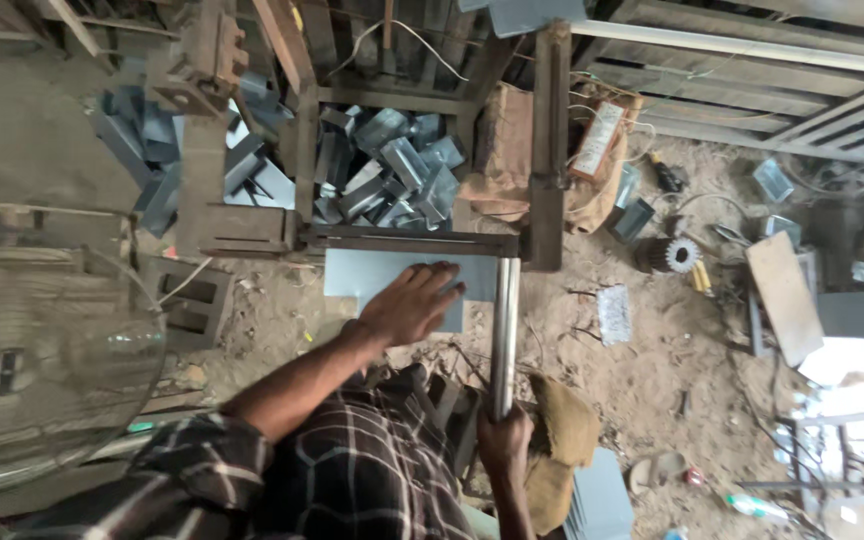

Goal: The person repeatedly places flat metal sheets into a manual bending machine, aligns them, and pulls a lever to bend the sheets. The bent pieces are then removed and stacked on a nearby surface.

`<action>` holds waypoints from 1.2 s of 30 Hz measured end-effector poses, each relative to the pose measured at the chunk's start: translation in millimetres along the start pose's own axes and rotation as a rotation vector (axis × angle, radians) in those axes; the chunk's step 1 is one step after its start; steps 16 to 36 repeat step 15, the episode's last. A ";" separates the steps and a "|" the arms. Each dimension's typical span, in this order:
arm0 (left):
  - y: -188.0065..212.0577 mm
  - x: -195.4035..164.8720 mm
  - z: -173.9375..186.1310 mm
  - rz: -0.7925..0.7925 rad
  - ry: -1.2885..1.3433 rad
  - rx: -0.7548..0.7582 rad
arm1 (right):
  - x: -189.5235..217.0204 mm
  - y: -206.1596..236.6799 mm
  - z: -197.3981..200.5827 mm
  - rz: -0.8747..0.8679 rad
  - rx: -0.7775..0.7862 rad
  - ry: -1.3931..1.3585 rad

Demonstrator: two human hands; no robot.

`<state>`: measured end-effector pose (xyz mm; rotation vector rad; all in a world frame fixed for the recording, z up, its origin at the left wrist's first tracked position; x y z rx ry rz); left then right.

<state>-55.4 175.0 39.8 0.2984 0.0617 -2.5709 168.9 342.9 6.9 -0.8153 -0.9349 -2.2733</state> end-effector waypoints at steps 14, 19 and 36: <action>12.3 -7.3 19.5 0.073 -0.043 -0.131 | 10.8 17.2 10.0 0.079 -0.032 -0.018; 14.2 -7.6 16.8 0.083 -0.045 -0.106 | 6.5 16.1 9.4 0.070 -0.016 -0.026; 14.2 -7.6 16.8 0.083 -0.045 -0.106 | 6.5 16.1 9.4 0.070 -0.016 -0.026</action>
Point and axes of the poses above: each hand's wrist, its own y-axis away from the middle knuckle, its own z-axis out of the back of the hand, x = y × z, the point moved 6 cm from there along -y, towards the middle knuckle, and after that the axes turned 12 degrees about -y, right-handed, at the moved point
